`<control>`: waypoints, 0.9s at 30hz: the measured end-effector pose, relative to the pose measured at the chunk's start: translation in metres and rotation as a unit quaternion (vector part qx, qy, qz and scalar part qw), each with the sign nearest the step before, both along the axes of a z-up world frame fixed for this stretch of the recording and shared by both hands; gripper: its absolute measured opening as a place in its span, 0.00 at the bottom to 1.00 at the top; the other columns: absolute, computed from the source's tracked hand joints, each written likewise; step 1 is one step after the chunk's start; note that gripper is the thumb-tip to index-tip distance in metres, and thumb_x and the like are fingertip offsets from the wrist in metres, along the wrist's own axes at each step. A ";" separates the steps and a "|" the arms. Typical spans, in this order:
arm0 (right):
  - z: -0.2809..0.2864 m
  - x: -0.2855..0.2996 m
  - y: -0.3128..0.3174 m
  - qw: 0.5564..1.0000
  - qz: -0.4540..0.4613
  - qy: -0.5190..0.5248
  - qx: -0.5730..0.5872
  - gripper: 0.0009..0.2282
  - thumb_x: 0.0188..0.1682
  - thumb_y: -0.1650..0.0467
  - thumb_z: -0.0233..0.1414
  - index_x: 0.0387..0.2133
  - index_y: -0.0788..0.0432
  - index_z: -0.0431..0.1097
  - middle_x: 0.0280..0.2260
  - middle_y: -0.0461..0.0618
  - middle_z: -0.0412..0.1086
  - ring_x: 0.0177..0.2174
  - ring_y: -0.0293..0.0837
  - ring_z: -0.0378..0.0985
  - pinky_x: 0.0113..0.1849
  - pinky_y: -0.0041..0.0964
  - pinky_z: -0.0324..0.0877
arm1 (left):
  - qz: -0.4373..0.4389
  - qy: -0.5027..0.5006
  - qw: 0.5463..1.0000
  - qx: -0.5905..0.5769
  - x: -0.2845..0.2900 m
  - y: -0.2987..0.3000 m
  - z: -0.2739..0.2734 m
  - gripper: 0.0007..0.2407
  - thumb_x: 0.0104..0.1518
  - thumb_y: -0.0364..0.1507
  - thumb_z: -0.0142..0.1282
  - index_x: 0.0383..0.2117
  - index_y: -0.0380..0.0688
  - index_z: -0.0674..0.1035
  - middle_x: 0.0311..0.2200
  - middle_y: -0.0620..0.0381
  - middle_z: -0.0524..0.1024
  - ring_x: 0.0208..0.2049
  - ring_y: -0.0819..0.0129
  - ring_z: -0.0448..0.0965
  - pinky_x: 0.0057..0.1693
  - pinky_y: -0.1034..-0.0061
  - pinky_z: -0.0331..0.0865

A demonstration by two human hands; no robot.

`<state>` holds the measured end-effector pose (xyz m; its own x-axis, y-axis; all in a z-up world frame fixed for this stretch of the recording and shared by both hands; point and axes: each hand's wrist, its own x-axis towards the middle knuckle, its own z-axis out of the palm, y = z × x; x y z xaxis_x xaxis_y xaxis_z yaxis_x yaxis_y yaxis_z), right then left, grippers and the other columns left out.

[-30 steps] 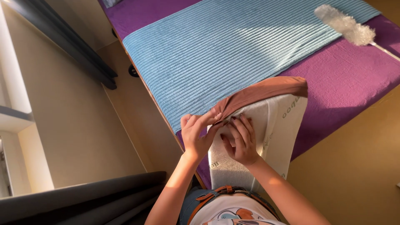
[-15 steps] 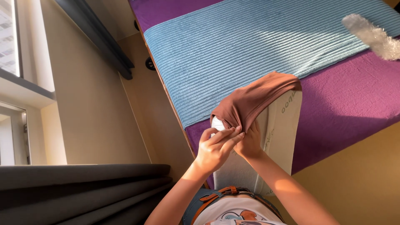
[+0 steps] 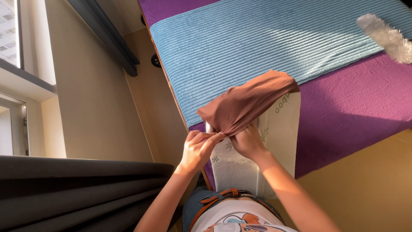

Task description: The person dusts a gray pillow with a duster, then places it on the bed. They then pick up a white pillow and a brown pillowcase, and proceed to put the case onto the pillow.

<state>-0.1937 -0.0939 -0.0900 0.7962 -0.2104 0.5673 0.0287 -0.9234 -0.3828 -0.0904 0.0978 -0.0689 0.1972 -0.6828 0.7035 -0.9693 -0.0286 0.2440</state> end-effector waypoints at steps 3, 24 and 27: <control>-0.009 -0.032 -0.029 0.993 0.061 -0.084 -0.062 0.13 0.49 0.70 0.56 0.48 0.57 0.73 0.52 0.56 0.71 0.58 0.58 0.69 0.62 0.57 0.63 | 0.037 0.040 0.999 -0.006 0.001 0.009 -0.012 0.14 0.54 0.24 0.64 0.47 0.47 0.83 0.30 0.66 0.80 0.34 0.72 0.78 0.47 0.75 0.68; 0.129 -0.039 -0.033 0.983 -0.155 0.083 0.061 0.28 0.36 0.56 0.68 0.37 0.66 0.66 0.32 0.59 0.70 0.35 0.56 0.74 0.40 0.49 0.69 | 0.105 0.318 0.941 -0.047 0.056 -0.017 -0.005 0.20 0.64 0.23 0.58 0.60 0.41 0.66 0.58 0.46 0.76 0.57 0.56 0.81 0.59 0.67 0.74; 0.150 -0.055 0.008 0.977 -0.180 0.087 -0.076 0.23 0.35 0.60 0.67 0.36 0.64 0.68 0.31 0.55 0.68 0.36 0.55 0.71 0.41 0.51 0.64 | 0.026 0.372 0.925 -0.077 0.033 -0.040 0.030 0.28 0.63 0.25 0.58 0.67 0.41 0.56 0.64 0.43 0.67 0.61 0.54 0.75 0.64 0.66 0.68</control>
